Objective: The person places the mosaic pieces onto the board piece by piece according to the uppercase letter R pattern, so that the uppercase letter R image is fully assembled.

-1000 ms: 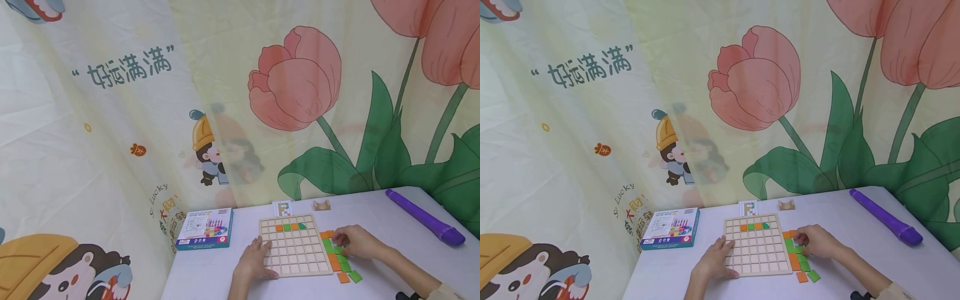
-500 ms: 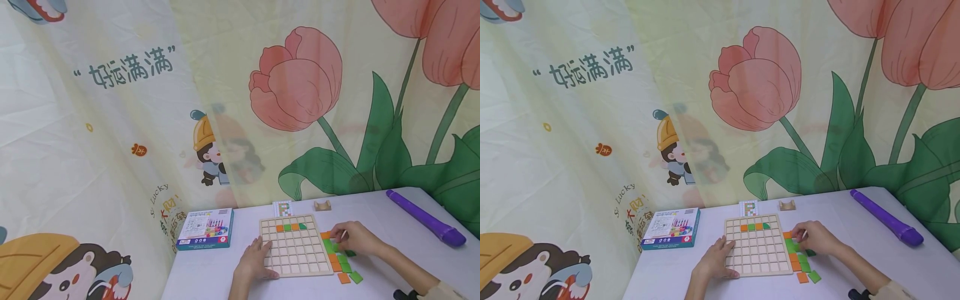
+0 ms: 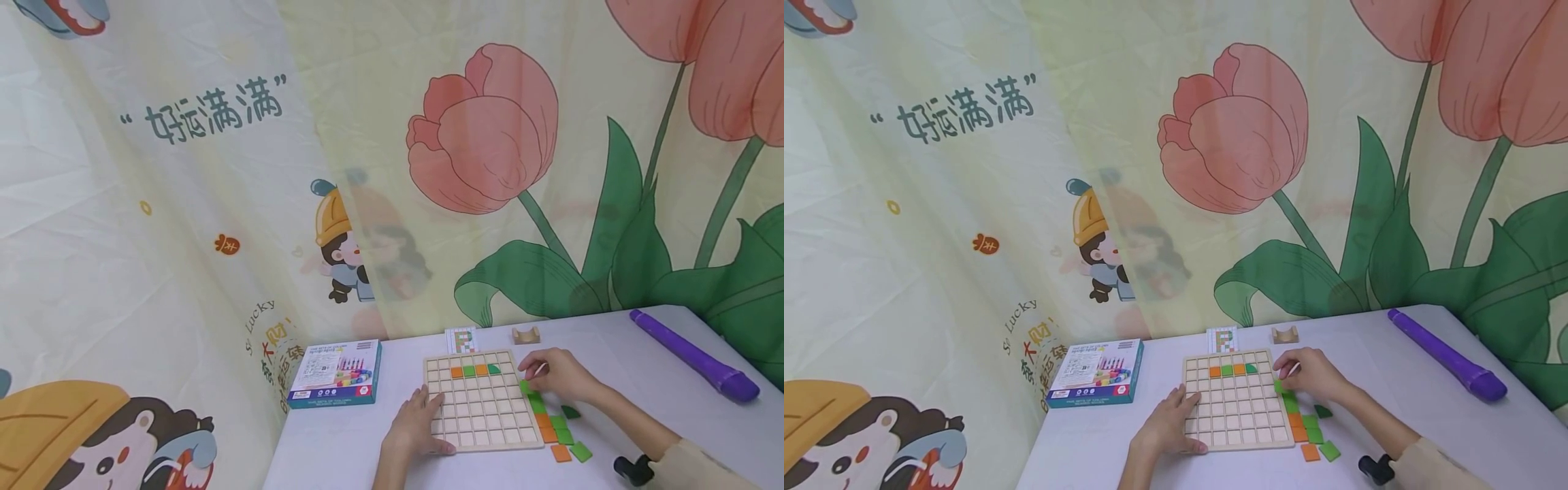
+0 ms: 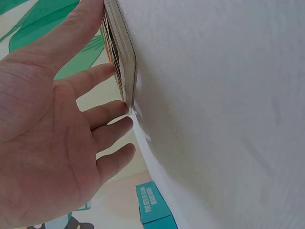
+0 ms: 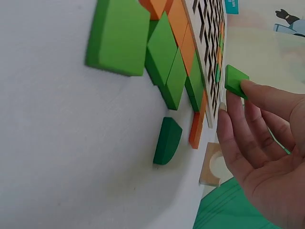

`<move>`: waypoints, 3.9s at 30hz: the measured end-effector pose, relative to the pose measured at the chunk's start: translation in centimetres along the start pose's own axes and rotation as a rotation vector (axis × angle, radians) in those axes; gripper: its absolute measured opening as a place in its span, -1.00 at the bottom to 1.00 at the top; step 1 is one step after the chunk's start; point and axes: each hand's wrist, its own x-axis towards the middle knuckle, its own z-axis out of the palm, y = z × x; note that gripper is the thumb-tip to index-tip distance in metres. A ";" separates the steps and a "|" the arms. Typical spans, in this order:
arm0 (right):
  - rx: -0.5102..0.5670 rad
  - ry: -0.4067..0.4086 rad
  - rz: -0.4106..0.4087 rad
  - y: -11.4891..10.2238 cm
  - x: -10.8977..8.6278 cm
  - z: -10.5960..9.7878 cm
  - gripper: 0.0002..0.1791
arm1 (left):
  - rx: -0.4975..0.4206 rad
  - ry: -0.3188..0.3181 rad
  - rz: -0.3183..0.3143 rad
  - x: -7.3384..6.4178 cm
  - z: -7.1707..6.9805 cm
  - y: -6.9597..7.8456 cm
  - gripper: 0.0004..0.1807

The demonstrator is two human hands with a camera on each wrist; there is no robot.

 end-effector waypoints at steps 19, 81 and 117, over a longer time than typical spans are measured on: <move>0.089 0.035 -0.018 -0.7 2.9 1.7 -0.76 | 0.012 0.017 -0.007 0.1 0.2 -0.1 0.11; -0.117 0.010 -0.030 -1.9 -0.1 0.3 -0.73 | 0.007 0.008 0.002 0.0 0.2 -0.1 0.11; -0.180 -0.094 0.195 0.9 -5.5 -1.9 -0.59 | 0.008 0.013 -0.009 0.3 0.4 -0.1 0.10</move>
